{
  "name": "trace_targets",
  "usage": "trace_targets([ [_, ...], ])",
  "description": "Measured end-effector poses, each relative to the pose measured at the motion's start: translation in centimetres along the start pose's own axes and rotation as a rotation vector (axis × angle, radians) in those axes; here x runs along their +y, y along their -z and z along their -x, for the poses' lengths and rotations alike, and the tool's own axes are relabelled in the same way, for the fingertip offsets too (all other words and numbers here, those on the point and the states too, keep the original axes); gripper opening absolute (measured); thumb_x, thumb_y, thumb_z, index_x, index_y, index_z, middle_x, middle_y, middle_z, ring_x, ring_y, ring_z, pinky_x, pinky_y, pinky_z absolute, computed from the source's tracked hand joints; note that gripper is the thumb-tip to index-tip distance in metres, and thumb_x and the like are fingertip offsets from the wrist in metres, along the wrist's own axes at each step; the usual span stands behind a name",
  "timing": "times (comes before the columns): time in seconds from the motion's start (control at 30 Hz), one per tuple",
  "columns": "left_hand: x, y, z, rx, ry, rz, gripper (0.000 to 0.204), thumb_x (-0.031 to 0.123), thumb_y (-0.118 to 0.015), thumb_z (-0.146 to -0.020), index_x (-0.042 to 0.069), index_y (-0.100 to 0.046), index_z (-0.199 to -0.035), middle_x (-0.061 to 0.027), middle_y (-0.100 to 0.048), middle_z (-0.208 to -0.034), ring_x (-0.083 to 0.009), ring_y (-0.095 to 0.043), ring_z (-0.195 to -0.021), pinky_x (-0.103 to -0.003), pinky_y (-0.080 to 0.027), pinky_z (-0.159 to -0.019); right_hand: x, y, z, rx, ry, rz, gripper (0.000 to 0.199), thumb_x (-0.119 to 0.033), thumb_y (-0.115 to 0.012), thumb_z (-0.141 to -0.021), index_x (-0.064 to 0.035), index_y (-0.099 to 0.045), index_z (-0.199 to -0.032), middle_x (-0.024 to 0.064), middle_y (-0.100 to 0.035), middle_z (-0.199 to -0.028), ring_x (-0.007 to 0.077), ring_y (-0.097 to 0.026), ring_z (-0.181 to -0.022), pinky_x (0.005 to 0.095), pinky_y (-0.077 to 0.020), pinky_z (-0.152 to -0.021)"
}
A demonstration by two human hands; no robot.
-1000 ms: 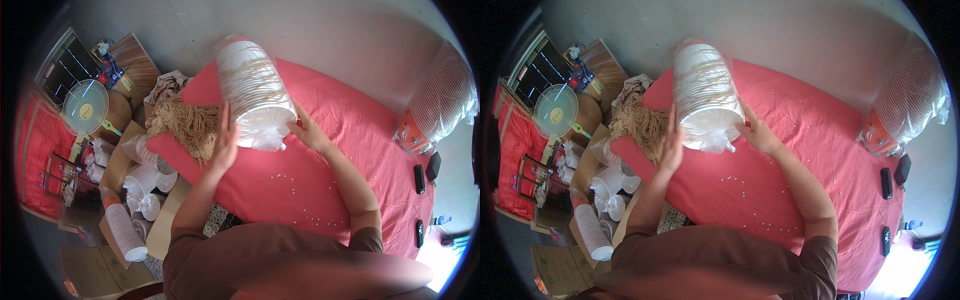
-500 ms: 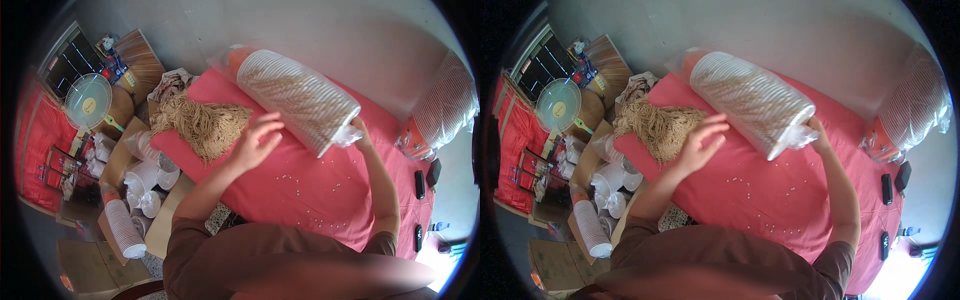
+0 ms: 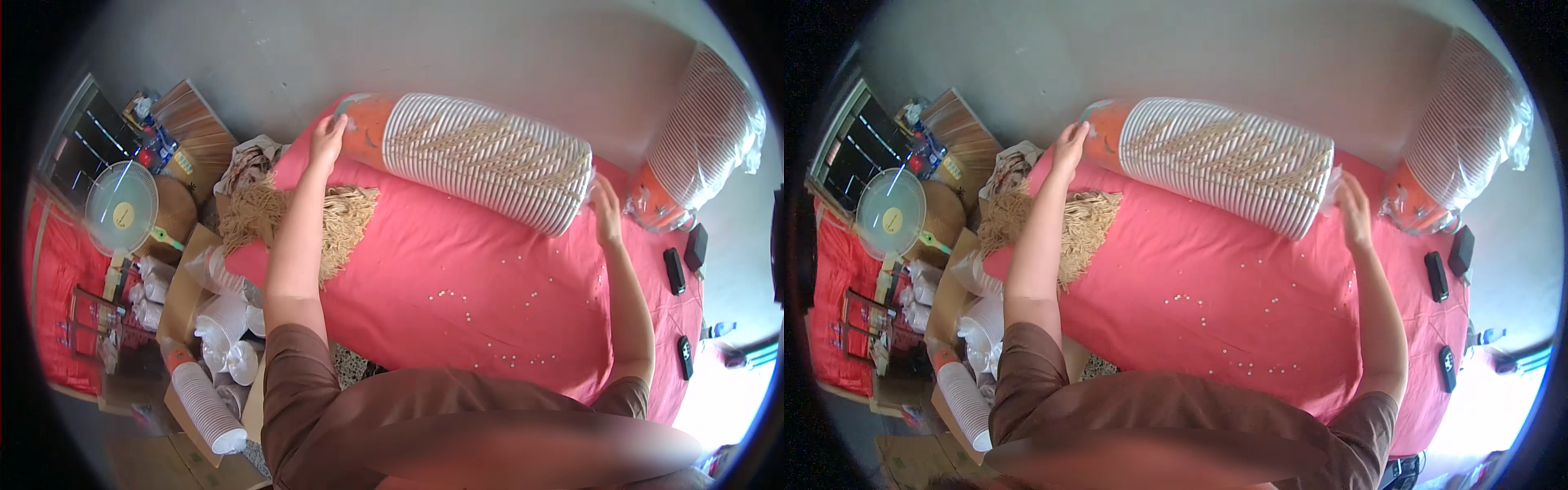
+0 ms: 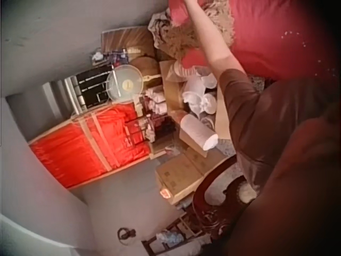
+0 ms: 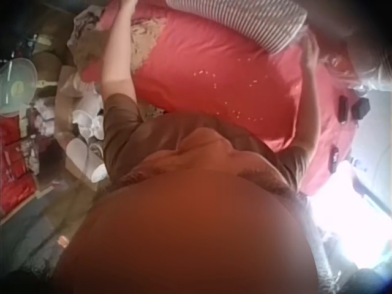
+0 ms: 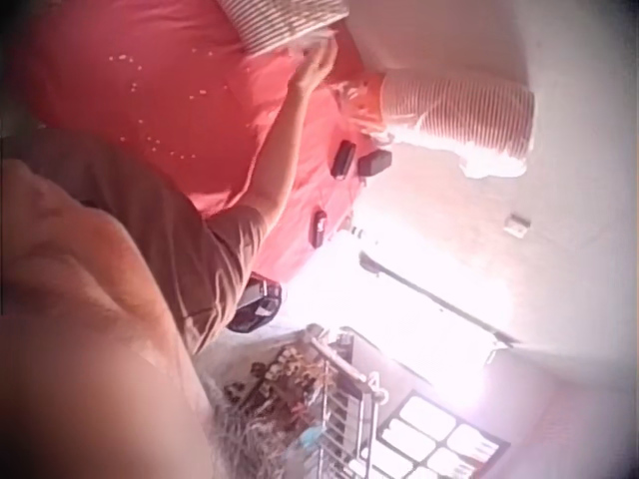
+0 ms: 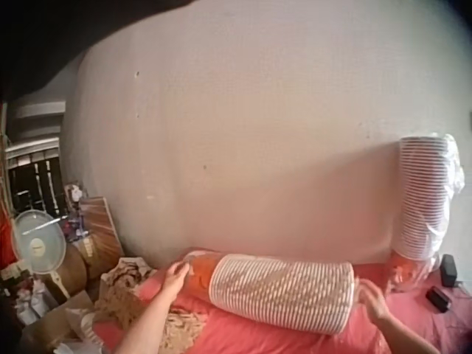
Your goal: Packing stacks of paper bowls into plastic bags for shipment.
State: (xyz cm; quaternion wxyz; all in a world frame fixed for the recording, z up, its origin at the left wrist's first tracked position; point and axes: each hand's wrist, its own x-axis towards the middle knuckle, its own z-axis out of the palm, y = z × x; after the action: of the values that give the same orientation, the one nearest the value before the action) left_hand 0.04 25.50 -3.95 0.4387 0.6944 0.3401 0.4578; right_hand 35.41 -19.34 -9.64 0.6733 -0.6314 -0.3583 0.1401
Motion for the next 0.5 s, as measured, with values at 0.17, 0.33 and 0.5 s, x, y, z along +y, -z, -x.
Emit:
trace_targets([
  [0.17, -0.3, -0.3, -0.2, 0.032, 0.05, 0.099, 0.039, 0.035, -0.069, -0.091, -0.001, -0.064, -0.106, -0.0041, -0.067, -0.1, -0.0106, -0.06, -0.093, -0.027, -0.045, -0.085, -2.2, -3.2, 1.4, -0.229, 0.139, -0.093, 0.042, -0.006, -0.057, -0.092, 0.0005, -0.051, -0.133, 0.01, -0.059, -0.123, 0.017, -0.053, -0.116, 0.031, -0.0429, -0.098],
  [0.33, -0.5, 0.3, -0.4, -0.002, 0.083, 0.097, 0.039, 0.036, -0.07, -0.09, 0.0, -0.065, -0.106, -0.003, -0.067, -0.1, -0.0099, -0.059, -0.094, -0.026, -0.044, -0.085, -0.5, -1.5, -0.1, -0.071, 0.171, 0.215, 0.023, 0.0, -0.057, -0.09, -0.0009, -0.061, -0.113, -0.0001, -0.064, -0.089, 0.0062, -0.057, -0.073, 0.023, -0.0479, -0.063],
  [0.5, -1.9, 1.5, -1.1, -0.017, 0.2, 0.229, 0.037, 0.035, -0.073, -0.087, 0.002, -0.067, -0.103, -0.0016, -0.066, -0.1, -0.0091, -0.057, -0.094, -0.026, -0.043, -0.085, -0.3, 1.6, -0.5, -0.008, 0.005, -0.11, 0.013, -0.001, -0.056, -0.089, -0.0019, -0.064, -0.099, 0.0016, -0.064, -0.084, 0.0077, -0.058, -0.07, 0.0236, -0.0477, -0.061],
])
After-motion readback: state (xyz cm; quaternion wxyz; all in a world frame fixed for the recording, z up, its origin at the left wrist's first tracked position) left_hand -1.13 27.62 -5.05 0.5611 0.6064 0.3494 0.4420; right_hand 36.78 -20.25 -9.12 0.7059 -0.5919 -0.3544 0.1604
